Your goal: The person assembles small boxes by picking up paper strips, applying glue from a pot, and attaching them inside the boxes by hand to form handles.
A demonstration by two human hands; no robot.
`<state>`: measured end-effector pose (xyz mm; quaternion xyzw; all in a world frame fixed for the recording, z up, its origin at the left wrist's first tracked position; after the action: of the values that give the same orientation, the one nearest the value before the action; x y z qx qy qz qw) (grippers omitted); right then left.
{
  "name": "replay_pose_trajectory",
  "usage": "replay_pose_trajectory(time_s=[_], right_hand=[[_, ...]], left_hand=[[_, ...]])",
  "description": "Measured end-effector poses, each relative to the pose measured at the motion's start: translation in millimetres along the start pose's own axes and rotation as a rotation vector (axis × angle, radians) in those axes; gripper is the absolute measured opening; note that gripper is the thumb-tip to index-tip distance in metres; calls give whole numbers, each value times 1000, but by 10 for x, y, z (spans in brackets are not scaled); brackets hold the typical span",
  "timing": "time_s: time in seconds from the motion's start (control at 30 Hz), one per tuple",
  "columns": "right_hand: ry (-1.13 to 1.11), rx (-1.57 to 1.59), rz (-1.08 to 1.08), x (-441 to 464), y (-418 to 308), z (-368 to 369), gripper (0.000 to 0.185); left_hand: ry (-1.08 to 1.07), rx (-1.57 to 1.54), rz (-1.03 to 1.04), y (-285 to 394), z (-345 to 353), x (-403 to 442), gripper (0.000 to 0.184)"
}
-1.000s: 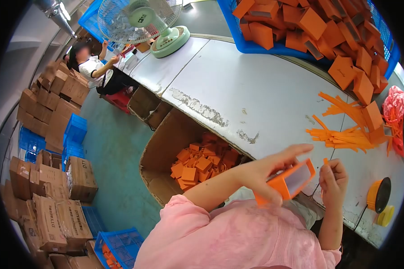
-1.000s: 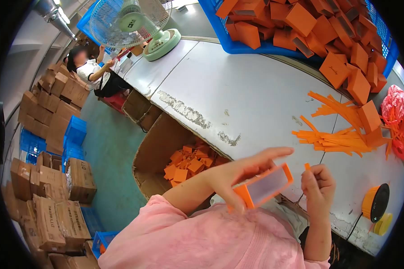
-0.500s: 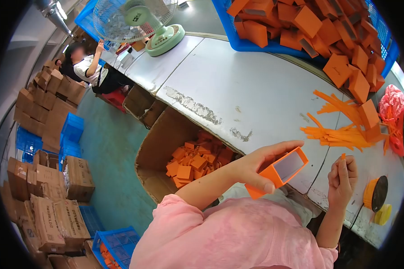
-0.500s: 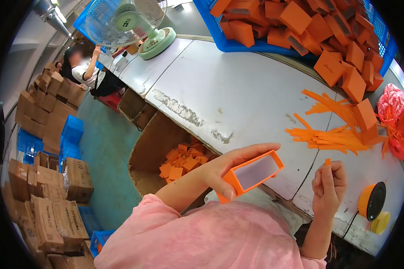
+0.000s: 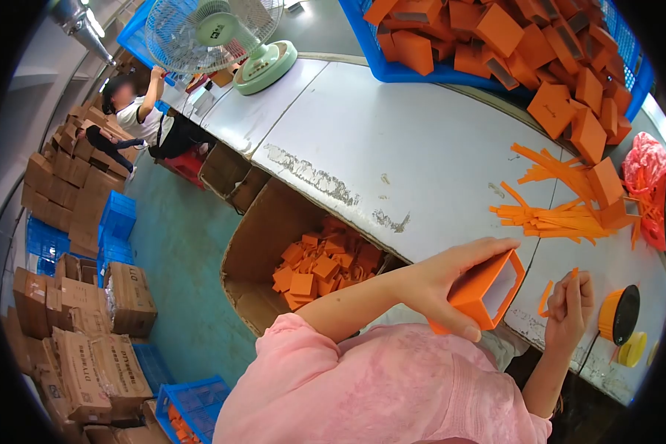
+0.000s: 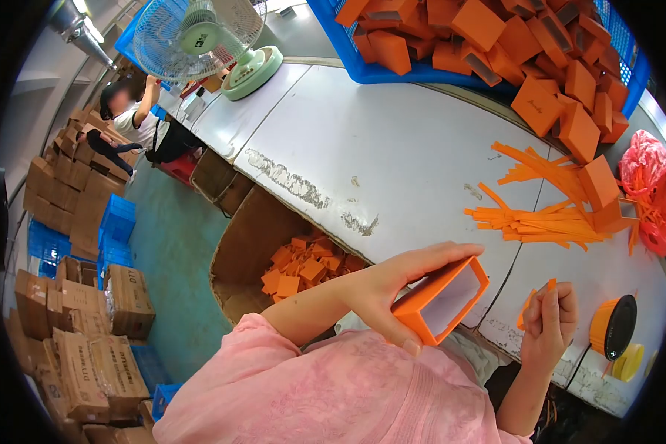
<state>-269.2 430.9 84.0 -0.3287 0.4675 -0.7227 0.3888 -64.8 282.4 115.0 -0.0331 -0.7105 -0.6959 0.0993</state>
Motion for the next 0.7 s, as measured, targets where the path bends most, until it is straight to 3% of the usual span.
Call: replay_pose_trajectory(time_s=[0.2, 0.37, 0.47, 0.53, 0.6, 0.7], right_hand=[[60, 23, -38, -14, -12, -30, 19], [83, 43, -37, -93, -13, -93, 15], [180, -13, 13, -263, -11, -92, 15], [184, -29, 77, -406, -118, -88, 14], [175, -108, 70, -570, -230, -170, 14], [334, -118, 108, -876, -397, -404, 15]], left_hand=[[57, 15, 61, -29, 4, 42, 126], [-31, 222, 40, -82, 125, 122, 124], [-37, 73, -15, -197, 144, 126, 128], [-24, -200, -240, -259, 238, 139, 136], [-31, -246, -226, -362, 332, 209, 136], [82, -365, -350, -385, 543, 364, 148]])
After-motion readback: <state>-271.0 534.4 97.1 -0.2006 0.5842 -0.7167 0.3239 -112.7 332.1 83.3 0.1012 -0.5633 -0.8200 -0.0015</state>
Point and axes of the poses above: each hand's wrist, its own x-axis towards the middle knuckle, its own z-axis out of the palm, y = z × x, the point moved 5 cm from there along x, towards the middle knuckle, and after that the axes turned 6 degrees about -y, right-handed, at the moved point
